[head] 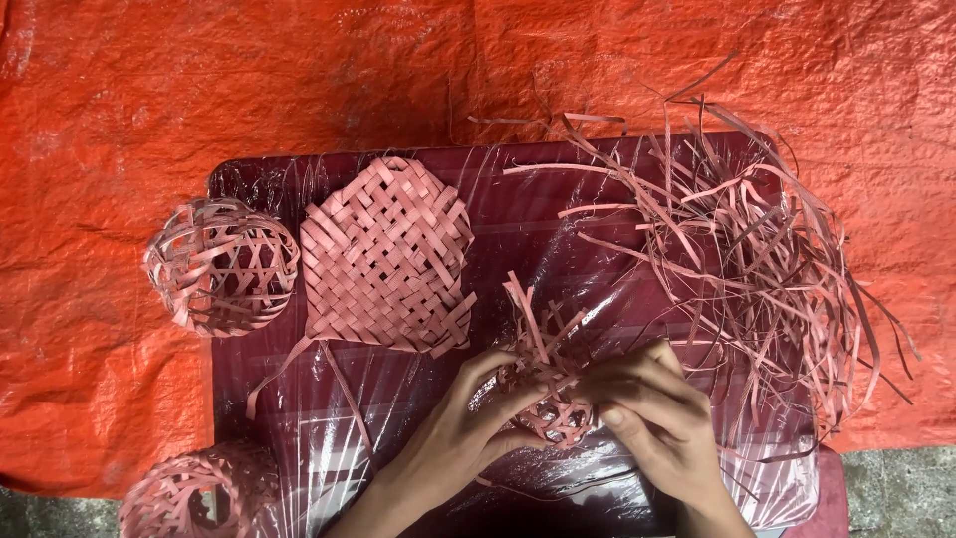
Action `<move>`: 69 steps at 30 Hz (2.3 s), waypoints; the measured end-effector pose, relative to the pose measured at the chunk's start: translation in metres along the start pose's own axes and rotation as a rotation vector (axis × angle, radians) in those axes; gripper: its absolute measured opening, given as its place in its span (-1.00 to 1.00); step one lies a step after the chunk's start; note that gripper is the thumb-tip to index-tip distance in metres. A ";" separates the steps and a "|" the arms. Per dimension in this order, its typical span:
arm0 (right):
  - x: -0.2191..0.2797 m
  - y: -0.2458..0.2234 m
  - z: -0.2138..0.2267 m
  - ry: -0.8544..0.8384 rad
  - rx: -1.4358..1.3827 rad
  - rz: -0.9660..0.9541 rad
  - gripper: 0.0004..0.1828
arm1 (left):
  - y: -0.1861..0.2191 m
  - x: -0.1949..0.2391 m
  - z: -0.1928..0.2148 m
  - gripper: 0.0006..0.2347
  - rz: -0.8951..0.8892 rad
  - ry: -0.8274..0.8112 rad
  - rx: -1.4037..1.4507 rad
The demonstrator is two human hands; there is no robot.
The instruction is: The person weaves pink plastic strips by hand into a small basket on a maroon table. They interlace the strips over and under existing strands to build up the basket walls, with several finished baskets and loose strips visible nearby.
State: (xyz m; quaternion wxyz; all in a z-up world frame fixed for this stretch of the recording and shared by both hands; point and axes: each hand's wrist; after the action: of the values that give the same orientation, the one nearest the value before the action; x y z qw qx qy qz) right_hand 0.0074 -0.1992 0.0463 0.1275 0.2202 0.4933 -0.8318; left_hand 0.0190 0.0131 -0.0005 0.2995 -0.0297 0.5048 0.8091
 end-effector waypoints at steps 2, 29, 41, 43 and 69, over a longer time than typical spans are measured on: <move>0.000 0.000 0.002 -0.047 -0.037 -0.024 -0.85 | 0.000 0.001 0.001 -0.42 0.013 -0.028 0.019; -0.001 -0.015 -0.005 -0.032 0.188 -0.033 -0.86 | 0.006 0.009 -0.021 -0.43 0.017 0.144 -0.003; 0.008 -0.014 0.000 -0.137 0.291 -0.062 -0.80 | 0.004 0.005 -0.022 -0.42 -0.143 0.221 -0.094; 0.007 -0.015 -0.001 -0.148 0.288 -0.065 -0.78 | 0.002 0.005 -0.022 -0.45 -0.161 0.226 -0.118; 0.003 -0.001 -0.003 0.057 0.545 -0.029 -0.69 | -0.005 0.007 -0.017 -0.34 -0.157 0.232 -0.135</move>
State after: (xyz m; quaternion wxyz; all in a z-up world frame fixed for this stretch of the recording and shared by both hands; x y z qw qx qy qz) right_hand 0.0049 -0.1957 0.0442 0.0377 0.2627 0.2579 -0.9290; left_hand 0.0120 0.0038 -0.0154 0.2987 -0.1823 0.4768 0.8064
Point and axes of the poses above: each hand's wrist, its own x-axis away from the middle knuckle, its own z-axis out of the back of the hand, y = z × x, and after that the axes turned 13 degrees about y, right-handed
